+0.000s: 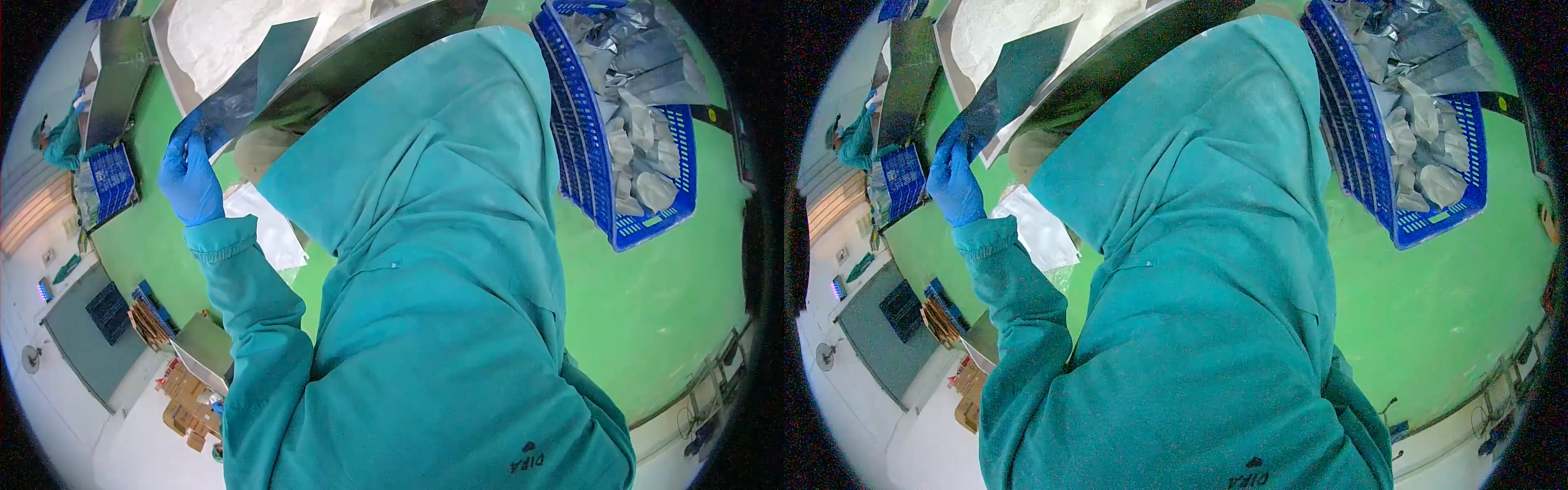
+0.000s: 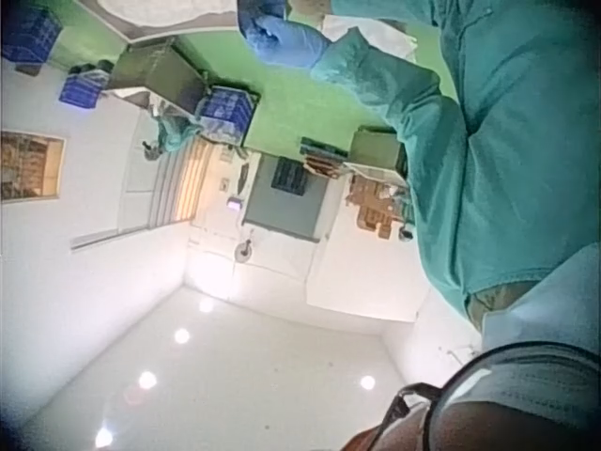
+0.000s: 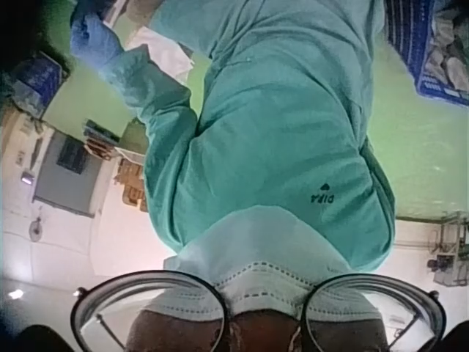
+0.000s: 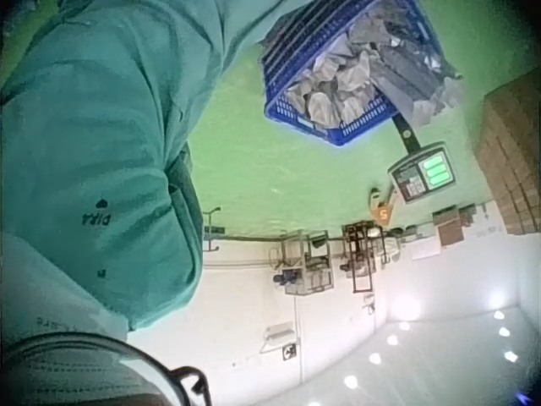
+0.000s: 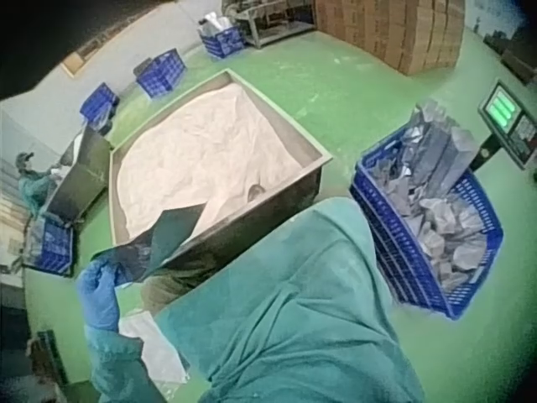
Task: Scooping white powder from a large bin into silver pouches and weighing them on a scale.
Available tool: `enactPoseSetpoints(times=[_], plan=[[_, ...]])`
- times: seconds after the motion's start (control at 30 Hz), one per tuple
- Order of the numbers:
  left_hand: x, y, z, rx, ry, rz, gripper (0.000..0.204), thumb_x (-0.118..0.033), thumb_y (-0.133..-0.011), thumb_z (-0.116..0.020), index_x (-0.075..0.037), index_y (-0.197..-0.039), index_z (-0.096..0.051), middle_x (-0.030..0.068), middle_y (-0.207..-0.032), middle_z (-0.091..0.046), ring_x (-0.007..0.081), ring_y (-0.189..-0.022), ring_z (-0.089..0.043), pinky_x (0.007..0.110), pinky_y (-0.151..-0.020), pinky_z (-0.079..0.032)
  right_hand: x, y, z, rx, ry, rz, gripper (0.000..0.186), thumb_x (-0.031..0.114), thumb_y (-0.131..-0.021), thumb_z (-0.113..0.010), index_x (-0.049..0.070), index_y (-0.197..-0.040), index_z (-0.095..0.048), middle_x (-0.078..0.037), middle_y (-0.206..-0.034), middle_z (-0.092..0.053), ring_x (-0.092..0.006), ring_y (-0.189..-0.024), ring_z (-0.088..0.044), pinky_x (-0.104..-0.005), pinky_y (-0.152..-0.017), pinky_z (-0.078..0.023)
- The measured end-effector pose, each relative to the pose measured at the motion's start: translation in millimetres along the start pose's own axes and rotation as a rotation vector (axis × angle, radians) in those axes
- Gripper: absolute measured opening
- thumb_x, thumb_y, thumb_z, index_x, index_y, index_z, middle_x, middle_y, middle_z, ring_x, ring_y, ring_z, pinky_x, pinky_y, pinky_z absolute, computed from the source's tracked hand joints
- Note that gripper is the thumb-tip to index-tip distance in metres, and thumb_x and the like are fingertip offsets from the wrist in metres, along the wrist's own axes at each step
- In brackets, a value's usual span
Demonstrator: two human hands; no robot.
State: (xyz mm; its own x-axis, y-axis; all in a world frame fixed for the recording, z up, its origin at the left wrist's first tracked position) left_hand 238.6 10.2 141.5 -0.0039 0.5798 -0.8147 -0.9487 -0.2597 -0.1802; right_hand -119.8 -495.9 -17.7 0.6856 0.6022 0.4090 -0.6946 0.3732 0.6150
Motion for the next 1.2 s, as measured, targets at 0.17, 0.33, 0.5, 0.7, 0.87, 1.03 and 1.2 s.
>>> enactPoseSetpoints(times=[0.17,0.33,0.5,0.7,0.87,1.03,1.2], plan=[[-9.2,11.6,1.3,-0.003,-0.034,-0.018,0.022,-0.001,-0.087,-0.048,0.006,-0.104,-0.06,0.0117,-0.098,-0.062,0.0162,-0.086,-0.06,0.028,-0.077,-0.049,-8.4,15.6,3.2,0.041,0.055,-0.01,0.027,0.026,-0.088,-0.05,0.003,-0.078,-0.06,-0.015,-0.072,-0.06,-0.0257,-0.062,-0.056,-0.0374,-0.06,-0.045],[6.5,14.2,7.0,-0.019,-0.059,-0.015,0.022,-0.002,-0.087,-0.049,0.006,-0.104,-0.059,0.0113,-0.098,-0.062,0.0159,-0.088,-0.059,0.028,-0.079,-0.048,-19.6,36.1,5.8,0.082,0.104,-0.04,0.026,0.026,-0.088,-0.05,0.004,-0.08,-0.06,-0.016,-0.074,-0.06,-0.0265,-0.064,-0.056,-0.0378,-0.06,-0.046],[3.4,19.4,7.0,-0.045,-0.106,-0.033,0.024,-0.005,-0.085,-0.051,0.006,-0.104,-0.06,0.0119,-0.099,-0.063,0.0169,-0.088,-0.059,0.027,-0.08,-0.046,-30.1,54.5,10.4,0.14,0.154,-0.077,0.025,0.026,-0.087,-0.05,0.004,-0.081,-0.06,-0.016,-0.075,-0.061,-0.0273,-0.065,-0.057,-0.0383,-0.061,-0.046],[6.2,18.3,3.3,-0.042,-0.076,0.011,0.025,-0.007,-0.085,-0.053,0.006,-0.105,-0.06,0.0116,-0.1,-0.063,0.0172,-0.088,-0.059,0.028,-0.08,-0.046,-39.0,83.1,16.9,0.201,0.217,-0.145,0.025,0.027,-0.087,-0.05,0.005,-0.083,-0.06,-0.016,-0.076,-0.061,-0.0283,-0.066,-0.057,-0.0389,-0.061,-0.046],[3.3,19.3,-4.9,-0.038,-0.097,-0.005,0.025,-0.009,-0.086,-0.053,0.005,-0.105,-0.061,0.0097,-0.099,-0.064,0.0157,-0.087,-0.059,0.028,-0.079,-0.046,-38.3,91.1,20.9,0.255,0.265,-0.168,0.024,0.027,-0.087,-0.05,0.005,-0.085,-0.06,-0.017,-0.078,-0.061,-0.0292,-0.068,-0.057,-0.0394,-0.062,-0.046],[-0.3,17.8,-7.9,-0.036,-0.12,0.0,0.021,-0.003,-0.086,-0.051,0.007,-0.102,-0.06,0.0106,-0.096,-0.064,0.0158,-0.085,-0.059,0.028,-0.079,-0.047,-32.6,97.9,19.8,0.307,0.308,-0.186,0.024,0.028,-0.087,-0.05,0.006,-0.086,-0.06,-0.017,-0.079,-0.061,-0.03,-0.069,-0.058,-0.0399,-0.062,-0.046],[0.2,18.7,-10.1,-0.037,-0.092,-0.003,0.023,-0.006,-0.086,-0.052,0.007,-0.103,-0.06,0.0106,-0.097,-0.064,0.0157,-0.086,-0.059,0.028,-0.079,-0.047,-25.5,103.8,15.9,0.36,0.349,-0.197,0.024,0.028,-0.086,-0.05,0.006,-0.088,-0.06,-0.017,-0.08,-0.061,-0.0308,-0.07,-0.058,-0.0404,-0.063,-0.046]])
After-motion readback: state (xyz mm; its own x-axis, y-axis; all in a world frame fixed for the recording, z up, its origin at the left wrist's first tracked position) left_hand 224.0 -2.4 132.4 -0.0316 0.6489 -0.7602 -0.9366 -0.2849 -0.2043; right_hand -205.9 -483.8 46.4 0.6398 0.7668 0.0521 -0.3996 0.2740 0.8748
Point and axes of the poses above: each hand's wrist, its own y-axis away from the middle knuckle, its own z-axis out of the back of the hand, x = y × z, the point moved 2 cm from there along -y, towards the middle knuckle
